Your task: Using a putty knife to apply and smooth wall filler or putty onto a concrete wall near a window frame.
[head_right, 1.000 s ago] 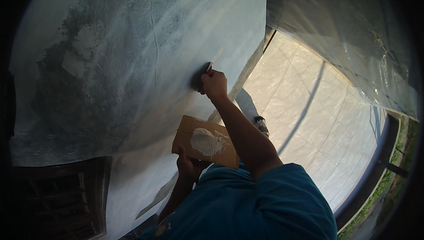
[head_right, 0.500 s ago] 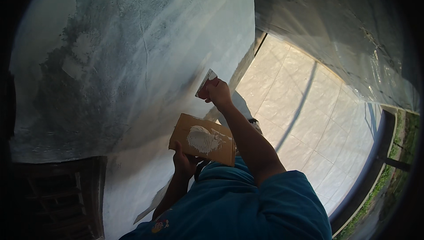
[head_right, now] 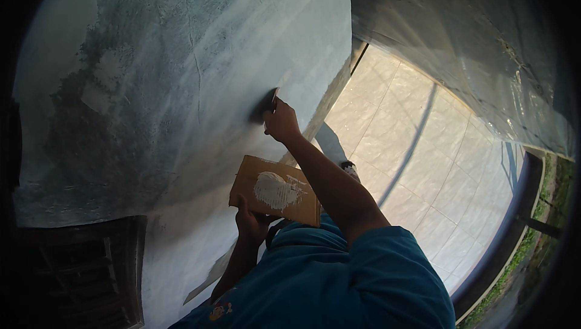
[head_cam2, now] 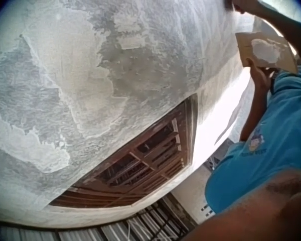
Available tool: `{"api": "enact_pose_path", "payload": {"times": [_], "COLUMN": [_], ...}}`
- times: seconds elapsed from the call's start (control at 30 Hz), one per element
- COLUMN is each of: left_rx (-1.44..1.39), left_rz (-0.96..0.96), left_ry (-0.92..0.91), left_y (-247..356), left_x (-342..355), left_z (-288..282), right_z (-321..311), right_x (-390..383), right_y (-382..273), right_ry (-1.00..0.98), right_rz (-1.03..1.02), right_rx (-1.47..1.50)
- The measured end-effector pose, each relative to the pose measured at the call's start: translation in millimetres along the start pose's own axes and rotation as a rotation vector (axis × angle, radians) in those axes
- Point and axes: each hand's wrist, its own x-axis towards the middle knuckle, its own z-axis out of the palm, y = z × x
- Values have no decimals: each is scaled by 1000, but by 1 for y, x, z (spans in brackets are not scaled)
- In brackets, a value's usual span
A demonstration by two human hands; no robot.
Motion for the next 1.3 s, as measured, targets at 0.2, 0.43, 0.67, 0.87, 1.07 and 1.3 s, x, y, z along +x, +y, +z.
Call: {"api": "enact_pose_path", "payload": {"times": [0.2,0.43,0.67,0.87,1.07,1.3], "left_rx": [-28,13,-6,-12,-2,5], "left_rz": [19,24,12,-14,-13,-6], "left_ry": [8,-14,2,29,39,93], "left_y": [-2,-1,-5,-4,-6,-13], "left_x": [3,1,6,4,6,4], "left_z": [-8,-1,-13,-10,-12,-8], "right_z": [7,28,-2,33,-1,23], "right_x": [-55,-11,-44,-33,-57,-29], "right_y": [16,14,42,22,37,22], "right_ry": [-22,244,146,-5,104,-56], "right_rz": [85,-245,-34,2,119,213], "right_rx": [57,-378,-62,88,525,614]}}
